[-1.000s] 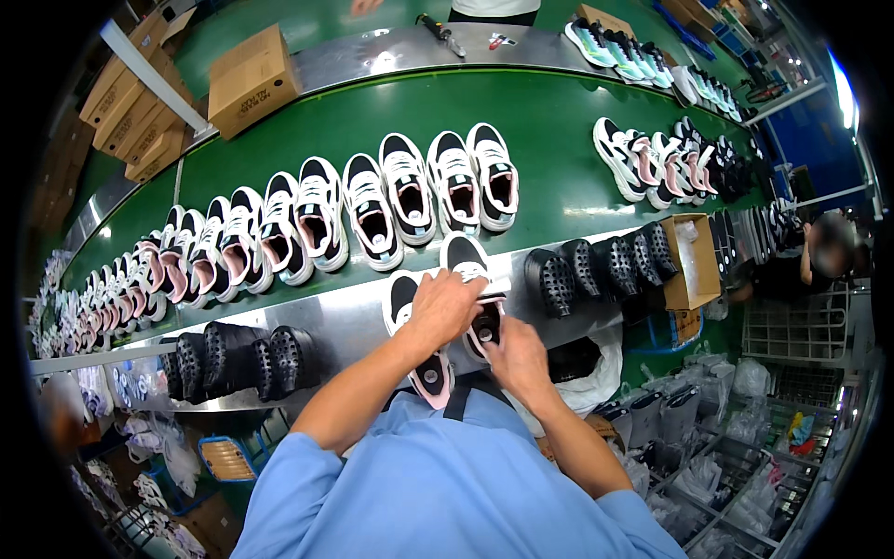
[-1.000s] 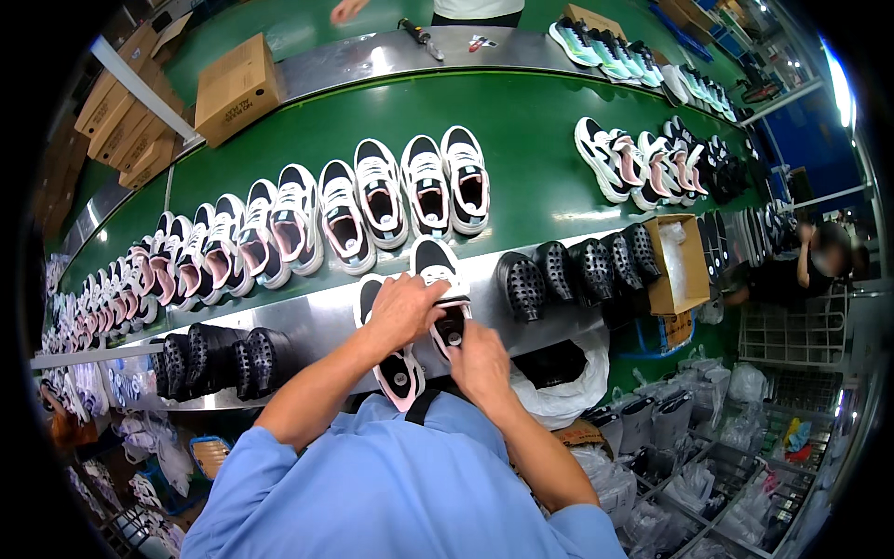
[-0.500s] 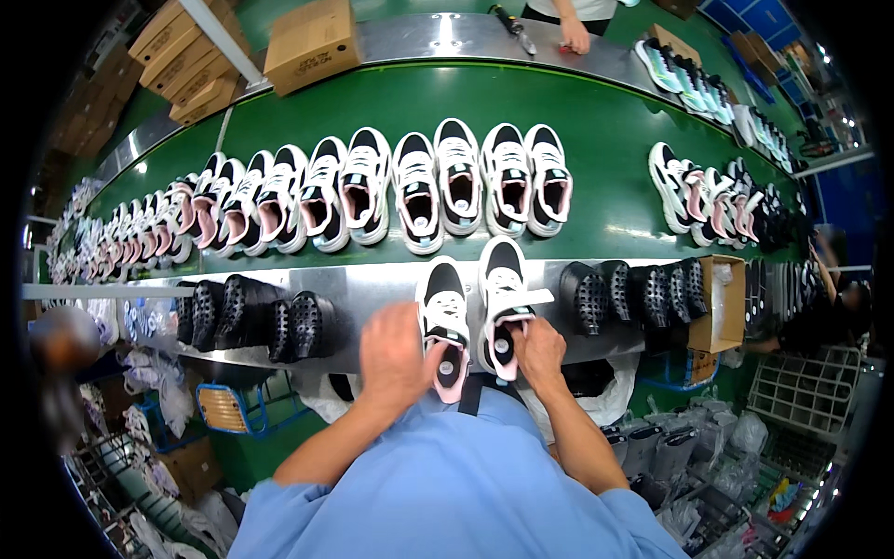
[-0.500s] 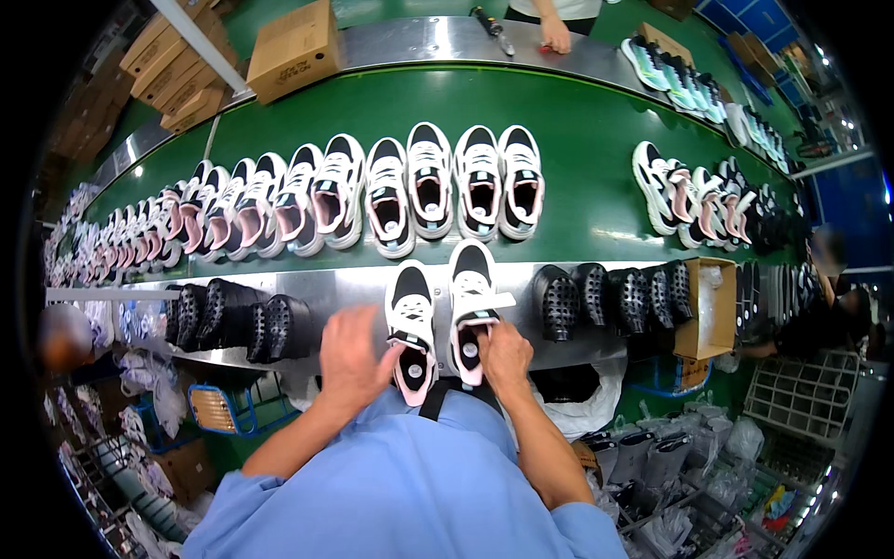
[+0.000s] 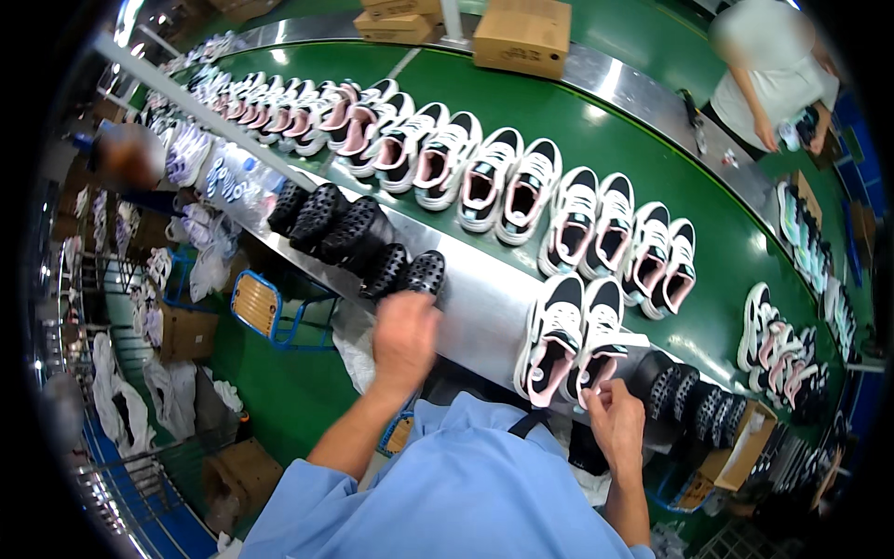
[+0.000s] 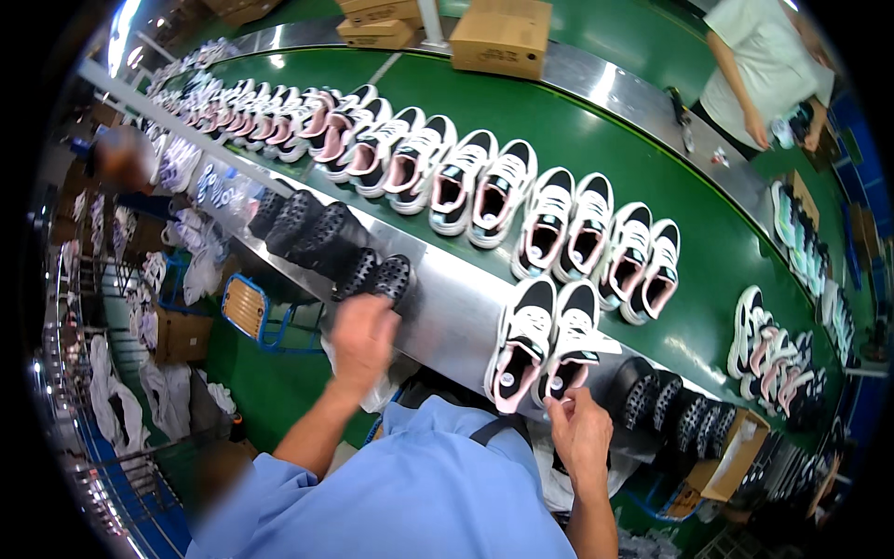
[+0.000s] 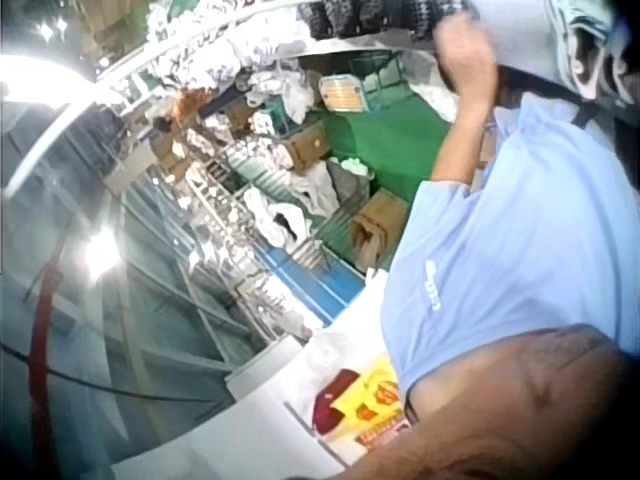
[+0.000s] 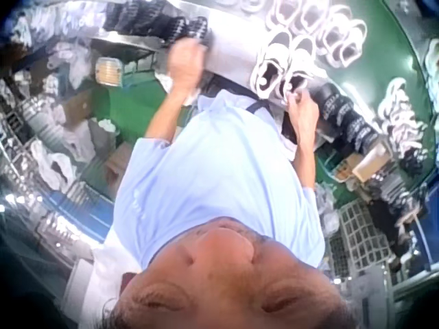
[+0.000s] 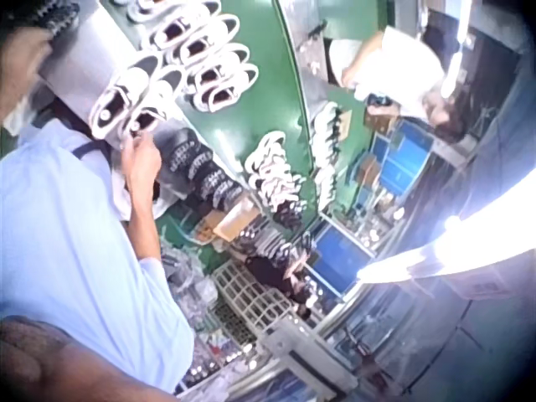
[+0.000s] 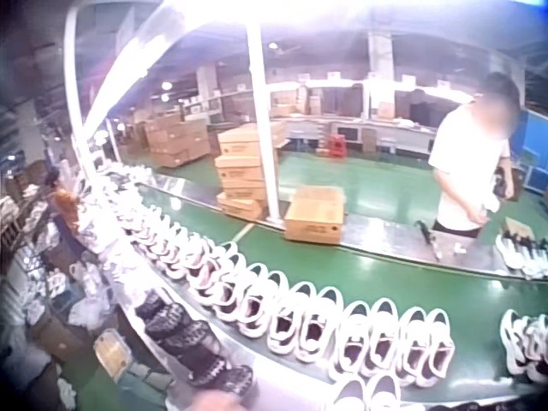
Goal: The person picks up individual shoes from a conveyor belt, fastens the velcro straps on each shoe, and places them back onto the belt or into a container.
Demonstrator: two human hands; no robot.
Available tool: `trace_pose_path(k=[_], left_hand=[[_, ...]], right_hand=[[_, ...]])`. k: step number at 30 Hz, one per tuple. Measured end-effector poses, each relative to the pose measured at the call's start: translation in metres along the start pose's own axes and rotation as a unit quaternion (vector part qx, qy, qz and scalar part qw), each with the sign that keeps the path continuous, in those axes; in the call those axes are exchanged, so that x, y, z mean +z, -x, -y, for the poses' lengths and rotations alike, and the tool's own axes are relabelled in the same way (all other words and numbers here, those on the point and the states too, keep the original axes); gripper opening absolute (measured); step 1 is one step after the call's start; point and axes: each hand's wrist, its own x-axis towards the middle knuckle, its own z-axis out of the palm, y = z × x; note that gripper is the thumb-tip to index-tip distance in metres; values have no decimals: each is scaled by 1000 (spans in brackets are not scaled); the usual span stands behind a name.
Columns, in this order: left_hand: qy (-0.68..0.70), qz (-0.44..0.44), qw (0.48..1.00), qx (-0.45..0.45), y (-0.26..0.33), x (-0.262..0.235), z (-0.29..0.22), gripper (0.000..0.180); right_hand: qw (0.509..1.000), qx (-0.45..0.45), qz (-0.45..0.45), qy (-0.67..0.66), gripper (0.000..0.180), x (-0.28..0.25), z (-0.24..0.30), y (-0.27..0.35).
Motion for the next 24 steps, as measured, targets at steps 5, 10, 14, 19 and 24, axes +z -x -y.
trace_pose_path(k=[5,10,14,19,24], left_hand=[[-213,-122,966,-84,-55,-63,114,47],[-244,-117,954,-131,-70,-85,186,53],[-217,-64,962,-154,-63,-94,206,45],[-135,-170,975,-53,-66,-115,66,42],[160,88,971,154,-21,-28,-43,54]], right_hand=[[992,-73,94,-40,32,31,37,-5],[986,-12,110,-125,32,33,71,-4],[991,-83,88,-55,23,41,69,-8],[960,-11,36,-276,52,58,98,-19],[769,90,101,-625,61,90,130,-35]])
